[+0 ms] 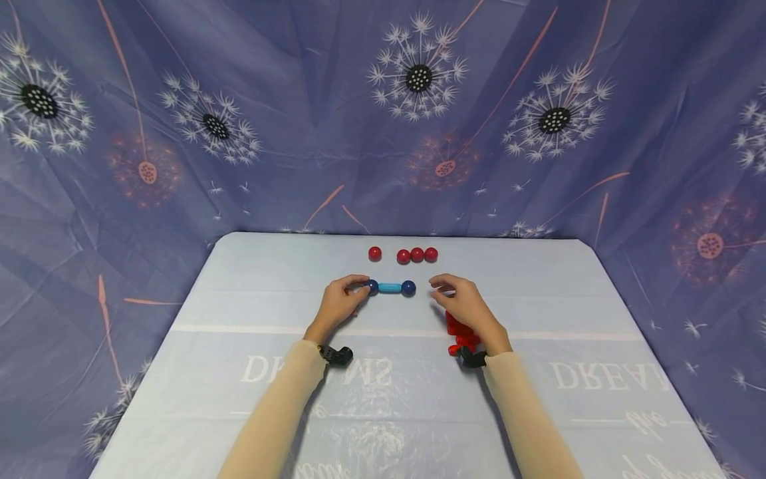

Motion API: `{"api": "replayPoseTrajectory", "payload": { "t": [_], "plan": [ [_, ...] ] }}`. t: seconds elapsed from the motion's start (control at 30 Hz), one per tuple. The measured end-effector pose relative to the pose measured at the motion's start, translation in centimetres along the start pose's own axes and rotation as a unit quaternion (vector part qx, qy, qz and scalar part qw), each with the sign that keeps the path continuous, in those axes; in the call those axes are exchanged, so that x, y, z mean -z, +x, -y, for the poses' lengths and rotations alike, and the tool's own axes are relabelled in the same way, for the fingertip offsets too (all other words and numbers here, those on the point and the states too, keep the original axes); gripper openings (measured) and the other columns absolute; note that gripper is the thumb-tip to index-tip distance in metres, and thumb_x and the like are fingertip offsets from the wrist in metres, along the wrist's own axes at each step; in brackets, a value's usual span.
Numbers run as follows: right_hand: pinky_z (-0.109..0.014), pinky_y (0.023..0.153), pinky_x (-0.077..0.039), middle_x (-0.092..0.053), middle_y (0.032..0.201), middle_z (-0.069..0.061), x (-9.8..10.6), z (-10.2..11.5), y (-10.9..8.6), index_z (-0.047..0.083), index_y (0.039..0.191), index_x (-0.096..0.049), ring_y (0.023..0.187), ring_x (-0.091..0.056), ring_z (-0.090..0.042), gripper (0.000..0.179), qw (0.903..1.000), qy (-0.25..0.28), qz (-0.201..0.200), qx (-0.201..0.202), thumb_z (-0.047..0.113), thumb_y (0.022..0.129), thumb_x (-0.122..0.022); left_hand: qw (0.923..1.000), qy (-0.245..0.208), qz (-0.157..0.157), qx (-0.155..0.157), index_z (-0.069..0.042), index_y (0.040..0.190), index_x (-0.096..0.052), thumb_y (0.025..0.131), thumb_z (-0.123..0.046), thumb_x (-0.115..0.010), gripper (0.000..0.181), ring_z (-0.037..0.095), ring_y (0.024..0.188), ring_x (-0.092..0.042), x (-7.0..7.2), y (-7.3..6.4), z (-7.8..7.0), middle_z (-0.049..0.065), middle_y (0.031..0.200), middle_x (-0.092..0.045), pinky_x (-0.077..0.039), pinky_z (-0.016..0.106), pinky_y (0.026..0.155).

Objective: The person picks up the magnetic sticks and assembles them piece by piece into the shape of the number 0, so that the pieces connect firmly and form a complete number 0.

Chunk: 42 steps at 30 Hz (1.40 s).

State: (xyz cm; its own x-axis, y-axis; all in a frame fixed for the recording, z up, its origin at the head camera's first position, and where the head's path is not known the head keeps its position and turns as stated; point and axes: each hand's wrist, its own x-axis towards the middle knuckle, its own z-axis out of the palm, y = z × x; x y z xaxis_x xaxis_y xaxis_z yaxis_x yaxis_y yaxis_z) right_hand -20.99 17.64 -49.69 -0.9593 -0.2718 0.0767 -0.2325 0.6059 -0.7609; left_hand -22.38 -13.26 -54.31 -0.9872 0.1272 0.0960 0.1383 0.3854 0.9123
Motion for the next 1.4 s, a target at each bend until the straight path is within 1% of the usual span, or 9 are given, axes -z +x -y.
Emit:
{"api": "replayPoseTrajectory", "payload": {
  "t": [0.13, 0.33, 0.47, 0.57, 0.67, 0.8, 0.93, 1.17, 1.4],
  "plan": [
    [-0.049, 0.096, -0.056, -0.072, 0.125, -0.012, 1.2, -0.4, -1.6, 0.003, 0.127, -0.069, 0.114, -0.068, -0.031, 0.032, 0.9997, -0.019, -0.012, -0.011, 0.013, 0.097, -0.071, 0.9999, 0.008, -0.007, -0.002, -0.012, 0.125, -0.073, 0.098, -0.019, -0.071, 0.028, 0.008, 0.045, -0.051, -0.2, -0.1, 0.0, 0.01, 0.116, -0.075, -0.046, 0.024, 0.045],
    [-0.052, 0.092, -0.057, -0.07, 0.124, -0.016, 2.7, -1.3, -3.5, 0.004, 0.127, -0.07, 0.106, -0.07, -0.035, 0.031, 0.9986, -0.034, -0.035, -0.019, 0.012, 0.097, -0.071, 0.9977, 0.052, -0.027, -0.035, -0.012, 0.122, -0.076, 0.095, -0.021, -0.075, 0.028, 0.007, 0.054, -0.047, -0.5, -0.1, -0.1, 0.008, 0.109, -0.077, -0.037, 0.021, 0.05],
    [-0.053, 0.091, -0.057, -0.07, 0.123, -0.017, 3.4, -2.1, -4.1, 0.002, 0.125, -0.07, 0.106, -0.068, -0.036, 0.03, 0.998, -0.043, -0.042, -0.022, 0.012, 0.096, -0.072, 0.9957, 0.072, -0.033, -0.047, -0.012, 0.121, -0.076, 0.095, -0.022, -0.075, 0.028, 0.007, 0.055, -0.046, -0.9, 0.0, -0.1, 0.007, 0.107, -0.078, -0.036, 0.021, 0.052],
    [-0.053, 0.091, -0.057, -0.069, 0.123, -0.019, 3.5, -2.8, -4.4, 0.001, 0.124, -0.07, 0.106, -0.067, -0.036, 0.03, 0.9975, -0.053, -0.039, -0.024, 0.012, 0.096, -0.071, 0.9943, 0.083, -0.038, -0.055, -0.013, 0.121, -0.077, 0.095, -0.024, -0.075, 0.028, 0.007, 0.054, -0.045, -1.0, 0.0, -0.1, 0.006, 0.105, -0.078, -0.036, 0.022, 0.053],
    [-0.053, 0.091, -0.056, -0.068, 0.123, -0.019, 3.5, -3.3, -4.6, 0.002, 0.124, -0.071, 0.104, -0.067, -0.035, 0.03, 0.9974, -0.055, -0.028, -0.036, 0.014, 0.097, -0.072, 0.9941, 0.082, -0.04, -0.059, -0.013, 0.121, -0.077, 0.095, -0.024, -0.076, 0.028, 0.007, 0.054, -0.045, -1.1, 0.1, -0.2, 0.006, 0.104, -0.078, -0.035, 0.022, 0.053],
    [-0.053, 0.093, -0.055, -0.068, 0.123, -0.018, 3.4, -3.8, -5.0, 0.004, 0.123, -0.072, 0.104, -0.065, -0.033, 0.029, 0.9971, -0.056, -0.006, -0.052, 0.016, 0.097, -0.071, 0.9942, 0.083, -0.037, -0.056, -0.013, 0.122, -0.076, 0.096, -0.024, -0.075, 0.029, 0.007, 0.054, -0.044, -1.2, 0.0, -0.2, 0.006, 0.103, -0.077, -0.035, 0.022, 0.053],
    [-0.051, 0.093, -0.054, -0.07, 0.117, -0.016, 3.3, -4.4, -5.4, 0.004, 0.12, -0.073, 0.101, -0.065, -0.03, 0.025, 0.9968, -0.06, 0.012, -0.052, 0.015, 0.098, -0.07, 0.9943, 0.084, -0.039, -0.053, -0.012, 0.121, -0.077, 0.095, -0.024, -0.075, 0.028, 0.008, 0.054, -0.044, -1.2, -0.1, -0.2, 0.006, 0.099, -0.077, -0.035, 0.023, 0.053],
    [-0.049, 0.093, -0.054, -0.072, 0.113, -0.015, 3.3, -5.2, -5.6, 0.004, 0.116, -0.074, 0.099, -0.065, -0.029, 0.021, 0.9969, -0.056, -0.006, -0.056, 0.011, 0.098, -0.068, 0.9942, 0.087, -0.038, -0.049, -0.014, 0.124, -0.076, 0.098, -0.026, -0.073, 0.029, 0.007, 0.053, -0.042, -1.3, 0.0, -0.1, 0.005, 0.096, -0.075, -0.033, 0.023, 0.053],
    [-0.049, 0.09, -0.054, -0.071, 0.114, -0.018, 3.3, -5.1, -4.9, 0.002, 0.118, -0.074, 0.095, -0.064, -0.027, 0.023, 0.9971, -0.063, 0.005, -0.042, 0.005, 0.096, -0.066, 0.9939, 0.092, -0.038, -0.047, -0.017, 0.126, -0.074, 0.098, -0.025, -0.072, 0.03, 0.007, 0.054, -0.041, -1.0, -0.1, 0.0, 0.004, 0.101, -0.075, -0.033, 0.023, 0.053]
  ]
}}
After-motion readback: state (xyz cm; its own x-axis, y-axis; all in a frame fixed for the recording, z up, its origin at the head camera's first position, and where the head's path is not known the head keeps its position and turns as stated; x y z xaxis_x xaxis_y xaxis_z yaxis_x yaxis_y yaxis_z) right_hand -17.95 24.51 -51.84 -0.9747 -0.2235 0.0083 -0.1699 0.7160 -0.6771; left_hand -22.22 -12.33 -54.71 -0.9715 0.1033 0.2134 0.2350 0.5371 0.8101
